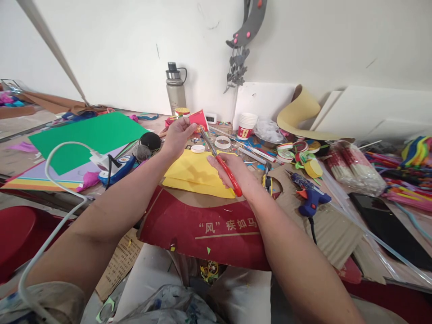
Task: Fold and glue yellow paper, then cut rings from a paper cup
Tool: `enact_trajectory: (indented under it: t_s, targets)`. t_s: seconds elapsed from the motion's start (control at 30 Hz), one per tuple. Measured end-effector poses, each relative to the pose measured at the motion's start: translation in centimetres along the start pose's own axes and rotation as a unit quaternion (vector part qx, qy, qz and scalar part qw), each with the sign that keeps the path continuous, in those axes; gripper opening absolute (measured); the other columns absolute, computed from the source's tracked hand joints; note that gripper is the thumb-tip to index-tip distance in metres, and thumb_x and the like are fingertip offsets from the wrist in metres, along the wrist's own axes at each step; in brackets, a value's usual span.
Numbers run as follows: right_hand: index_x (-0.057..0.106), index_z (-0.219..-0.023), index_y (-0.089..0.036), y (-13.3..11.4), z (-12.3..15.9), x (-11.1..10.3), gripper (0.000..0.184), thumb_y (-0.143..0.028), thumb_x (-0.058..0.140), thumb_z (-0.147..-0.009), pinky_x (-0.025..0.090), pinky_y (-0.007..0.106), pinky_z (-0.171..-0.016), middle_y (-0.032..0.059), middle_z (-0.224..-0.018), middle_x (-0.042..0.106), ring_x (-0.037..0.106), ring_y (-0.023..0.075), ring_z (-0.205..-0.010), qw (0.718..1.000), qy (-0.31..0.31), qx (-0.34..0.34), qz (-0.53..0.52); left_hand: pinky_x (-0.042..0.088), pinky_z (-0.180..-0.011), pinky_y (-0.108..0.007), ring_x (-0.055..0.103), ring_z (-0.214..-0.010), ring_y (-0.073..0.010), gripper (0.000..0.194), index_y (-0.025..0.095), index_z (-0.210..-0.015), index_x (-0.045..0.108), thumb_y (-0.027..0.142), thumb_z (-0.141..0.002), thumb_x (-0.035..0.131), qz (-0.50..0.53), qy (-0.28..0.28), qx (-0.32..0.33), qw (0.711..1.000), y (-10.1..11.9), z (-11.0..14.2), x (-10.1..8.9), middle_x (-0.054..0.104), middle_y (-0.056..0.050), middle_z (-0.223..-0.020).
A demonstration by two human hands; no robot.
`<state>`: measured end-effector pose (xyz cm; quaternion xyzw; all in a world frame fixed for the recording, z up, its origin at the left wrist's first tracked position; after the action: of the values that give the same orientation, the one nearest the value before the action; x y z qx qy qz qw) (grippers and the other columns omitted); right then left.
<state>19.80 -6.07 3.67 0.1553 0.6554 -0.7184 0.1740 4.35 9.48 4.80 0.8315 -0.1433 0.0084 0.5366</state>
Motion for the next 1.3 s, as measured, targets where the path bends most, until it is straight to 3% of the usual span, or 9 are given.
enact_trajectory:
  t_s: [0.2, 0.43, 0.67, 0.93, 1.3]
  targets:
    - [0.057, -0.083, -0.021, -0.4, 0.2, -0.2, 0.033, -0.039, 0.059, -0.111, 0.039, 0.020, -0.041, -0.0085, -0.052, 0.047, 0.046, 0.0088, -0.039, 1.000, -0.006, -0.002, -0.004, 0.057, -0.074, -0.023, 0.066, -0.072, -0.0091, 0.026, 0.019, -0.082, 0.057, 0.015, -0.091, 0.081, 0.001, -0.007, 0.006, 1.000, 0.4, 0.2, 0.4, 0.070, 0.002, -0.079]
    - [0.055, -0.082, -0.022, 0.0, 0.0, -0.4, 0.036, -0.046, 0.062, -0.109, 0.037, 0.021, -0.039, -0.0073, -0.051, 0.048, 0.046, 0.0100, -0.038, 1.000, 0.002, -0.021, -0.008, 0.054, -0.077, -0.023, 0.066, -0.076, -0.0101, 0.036, 0.021, -0.084, 0.058, 0.011, -0.076, 0.091, 0.005, -0.039, 0.027, 0.999, 0.5, 0.4, 1.0, 0.072, 0.003, -0.082]
    - [0.057, -0.085, -0.022, 0.5, -0.3, -0.3, 0.035, -0.047, 0.061, -0.109, 0.038, 0.021, -0.039, -0.0068, -0.053, 0.049, 0.047, 0.0097, -0.039, 1.000, -0.002, -0.028, 0.000, 0.053, -0.074, -0.023, 0.066, -0.079, -0.0114, 0.027, 0.020, -0.086, 0.059, 0.009, -0.081, 0.084, 0.001, -0.026, 0.000, 1.000, 0.6, 0.5, 0.8, 0.073, 0.001, -0.084]
    - [0.056, -0.080, -0.022, -0.3, 0.3, -0.2, 0.037, -0.043, 0.059, -0.111, 0.038, 0.021, -0.039, -0.0070, -0.051, 0.048, 0.046, 0.0098, -0.037, 1.000, -0.011, -0.010, -0.018, 0.057, -0.077, -0.025, 0.070, -0.076, -0.0103, 0.031, 0.019, -0.086, 0.058, 0.014, -0.082, 0.088, 0.051, -0.027, -0.051, 0.997, 0.1, 0.6, 0.9, 0.074, 0.002, -0.084]
    - [0.055, -0.081, -0.023, 0.6, -0.4, -0.2, 0.040, -0.053, 0.061, -0.107, 0.036, 0.022, -0.039, -0.0064, -0.054, 0.050, 0.046, 0.0099, -0.038, 1.000, 0.017, -0.022, 0.010, 0.056, -0.071, -0.025, 0.064, -0.072, -0.0108, 0.033, 0.021, -0.080, 0.056, 0.013, -0.083, 0.088, 0.014, -0.048, -0.024, 0.998, -0.3, 0.1, 0.8, 0.069, 0.002, -0.079]
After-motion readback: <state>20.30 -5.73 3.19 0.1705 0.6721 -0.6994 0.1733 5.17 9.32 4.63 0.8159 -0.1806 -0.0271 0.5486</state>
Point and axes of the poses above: each hand's wrist, its own z-axis away from the middle knuckle, its own x-axis out of the palm, y = z × x, the point moved 7 cm from there along -z, towards the middle knuckle
